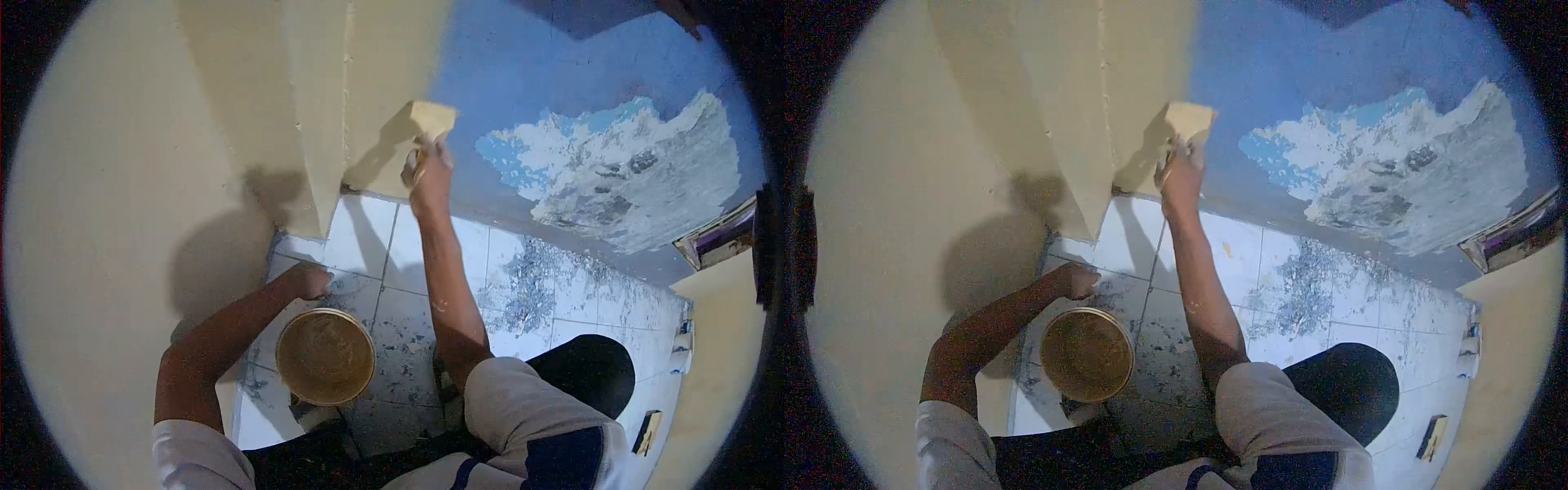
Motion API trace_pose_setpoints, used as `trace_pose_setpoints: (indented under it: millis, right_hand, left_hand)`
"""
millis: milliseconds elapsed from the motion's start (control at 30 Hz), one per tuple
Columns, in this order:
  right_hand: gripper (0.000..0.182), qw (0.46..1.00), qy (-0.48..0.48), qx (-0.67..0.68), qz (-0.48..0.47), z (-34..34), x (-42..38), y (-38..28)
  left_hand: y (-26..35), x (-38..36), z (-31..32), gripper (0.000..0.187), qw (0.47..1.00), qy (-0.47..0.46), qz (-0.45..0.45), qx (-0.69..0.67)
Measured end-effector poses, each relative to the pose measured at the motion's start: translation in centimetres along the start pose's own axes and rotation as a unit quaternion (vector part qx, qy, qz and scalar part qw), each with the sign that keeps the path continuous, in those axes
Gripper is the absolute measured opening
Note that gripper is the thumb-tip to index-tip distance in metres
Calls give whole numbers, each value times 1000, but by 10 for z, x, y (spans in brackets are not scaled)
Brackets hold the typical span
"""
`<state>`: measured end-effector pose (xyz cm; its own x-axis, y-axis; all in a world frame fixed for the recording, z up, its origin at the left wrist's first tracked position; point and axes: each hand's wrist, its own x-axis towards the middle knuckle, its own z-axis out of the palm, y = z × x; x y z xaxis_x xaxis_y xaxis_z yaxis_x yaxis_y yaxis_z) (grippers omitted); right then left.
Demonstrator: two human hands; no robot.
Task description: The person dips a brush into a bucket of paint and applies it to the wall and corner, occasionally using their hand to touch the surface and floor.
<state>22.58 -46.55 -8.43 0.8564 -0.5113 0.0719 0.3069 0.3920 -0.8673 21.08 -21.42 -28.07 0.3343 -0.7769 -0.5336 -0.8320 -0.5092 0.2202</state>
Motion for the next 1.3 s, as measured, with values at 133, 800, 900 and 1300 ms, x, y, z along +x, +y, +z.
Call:
trace_pose_setpoints:
  millis: [133,800,900,1300]
  right_hand:
    - [16,994,-92,-2,-61,26,-3,-65]
    - [17,995,38,-10,91,-28,-2,51]
    - [17,1000,1,0,1,36,5,-43]
    - [19,997,-23,15,-73,67,32,-80]
  left_hand:
    - [-2,-13,-13,34,999,51,12,13]
    - [-6,-37,-25,33,999,36,-33,6]
    - [-5,-32,-25,30,998,52,-29,25]
    - [6,-24,-41,27,998,49,-15,39]
